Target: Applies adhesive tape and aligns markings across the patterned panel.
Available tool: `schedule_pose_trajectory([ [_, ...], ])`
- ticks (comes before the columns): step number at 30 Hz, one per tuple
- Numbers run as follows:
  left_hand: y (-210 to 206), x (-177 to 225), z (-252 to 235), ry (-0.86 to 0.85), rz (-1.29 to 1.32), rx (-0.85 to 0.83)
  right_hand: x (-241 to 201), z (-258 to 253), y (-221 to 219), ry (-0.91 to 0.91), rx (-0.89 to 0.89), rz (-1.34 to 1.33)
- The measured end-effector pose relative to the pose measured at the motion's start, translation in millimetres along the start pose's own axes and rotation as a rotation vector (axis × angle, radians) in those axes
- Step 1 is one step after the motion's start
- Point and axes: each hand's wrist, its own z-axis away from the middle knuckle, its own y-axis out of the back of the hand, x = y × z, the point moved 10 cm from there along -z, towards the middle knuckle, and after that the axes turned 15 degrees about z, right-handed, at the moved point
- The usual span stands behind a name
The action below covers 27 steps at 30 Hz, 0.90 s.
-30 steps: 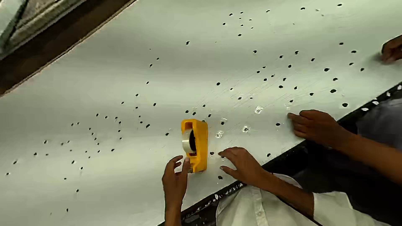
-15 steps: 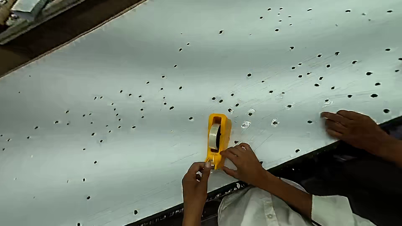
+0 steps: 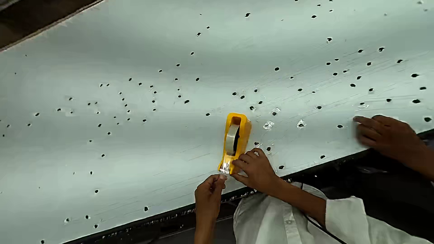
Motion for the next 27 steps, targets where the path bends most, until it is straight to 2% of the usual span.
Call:
schedule_pose_trajectory([
  [2,-4,-14,-2,0.058,0.167,-0.005,2,0,-1,0.003,0.003,-0.009],
  [7,-25,-68,-3,0.369,0.854,-0.075,3,0,-2,0.042,-0.054,-0.096],
  [9,-36,-74,-1,0.437,1.004,-0.14,17,4,2,0.028,-0.102,-0.158],
  [11,-45,-75,5,0.504,1.045,-0.207,43,13,12,-0.029,-0.123,-0.189],
  [15,-76,-96,26,0.629,0.809,-0.218,120,44,52,-0.24,0.016,-0.096],
  [19,-131,-55,23,0.412,0.445,-0.295,197,100,91,-0.497,0.089,0.03],
  [24,-284,33,-31,-0.082,-0.016,-0.636,281,171,115,-0.768,0.095,0.149],
  [27,-389,66,-60,-0.197,-0.235,-0.819,296,193,114,-0.757,0.065,0.218],
])
